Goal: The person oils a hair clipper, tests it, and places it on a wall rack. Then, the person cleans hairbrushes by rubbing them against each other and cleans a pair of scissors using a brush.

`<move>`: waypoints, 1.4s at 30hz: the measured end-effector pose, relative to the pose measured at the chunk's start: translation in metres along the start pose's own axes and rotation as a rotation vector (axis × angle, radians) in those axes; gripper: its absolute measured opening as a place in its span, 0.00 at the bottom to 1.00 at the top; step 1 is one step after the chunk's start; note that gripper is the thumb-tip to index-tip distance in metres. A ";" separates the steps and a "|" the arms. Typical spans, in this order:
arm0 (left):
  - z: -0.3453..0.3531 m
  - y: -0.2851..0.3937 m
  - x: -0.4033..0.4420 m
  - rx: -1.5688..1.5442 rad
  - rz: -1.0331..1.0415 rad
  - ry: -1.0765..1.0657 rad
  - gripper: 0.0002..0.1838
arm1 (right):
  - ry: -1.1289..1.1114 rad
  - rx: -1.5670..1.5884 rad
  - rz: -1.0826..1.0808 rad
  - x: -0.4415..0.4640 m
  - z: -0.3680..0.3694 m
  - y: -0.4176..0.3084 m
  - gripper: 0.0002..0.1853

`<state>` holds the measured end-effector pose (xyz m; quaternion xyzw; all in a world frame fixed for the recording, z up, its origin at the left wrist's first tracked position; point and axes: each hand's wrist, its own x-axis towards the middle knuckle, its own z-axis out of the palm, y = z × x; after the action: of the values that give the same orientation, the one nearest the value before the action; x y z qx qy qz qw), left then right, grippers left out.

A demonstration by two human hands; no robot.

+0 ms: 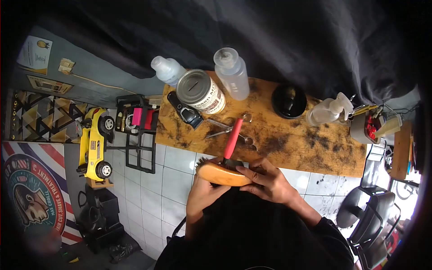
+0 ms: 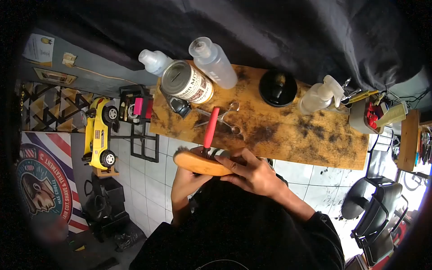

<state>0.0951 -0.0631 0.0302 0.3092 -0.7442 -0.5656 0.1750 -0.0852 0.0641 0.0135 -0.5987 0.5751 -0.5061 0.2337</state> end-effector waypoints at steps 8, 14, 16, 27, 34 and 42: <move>-0.018 0.016 0.006 -0.084 -0.127 -0.124 0.18 | 0.541 -0.330 0.314 0.036 -0.027 -0.008 0.29; -0.032 -0.006 0.024 0.114 0.251 -0.226 0.15 | 0.121 -0.085 0.034 0.022 0.000 -0.026 0.26; -0.034 0.003 0.024 0.019 0.117 -0.250 0.13 | 0.191 -0.100 0.029 0.018 0.009 -0.016 0.25; -0.029 -0.001 0.044 -0.372 0.012 -0.368 0.28 | 0.313 -0.246 0.133 0.003 0.005 -0.032 0.24; -0.036 -0.015 0.055 -0.671 -0.078 -0.699 0.29 | 0.774 -0.310 0.486 -0.006 0.003 -0.029 0.23; -0.029 -0.017 0.060 -0.595 -0.070 -0.643 0.23 | 0.518 -0.328 0.172 -0.013 0.026 -0.039 0.26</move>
<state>0.0725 -0.1267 0.0177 0.0785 -0.5544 -0.8286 -0.0035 -0.0430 0.0775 0.0328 -0.4287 0.7381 -0.5206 0.0215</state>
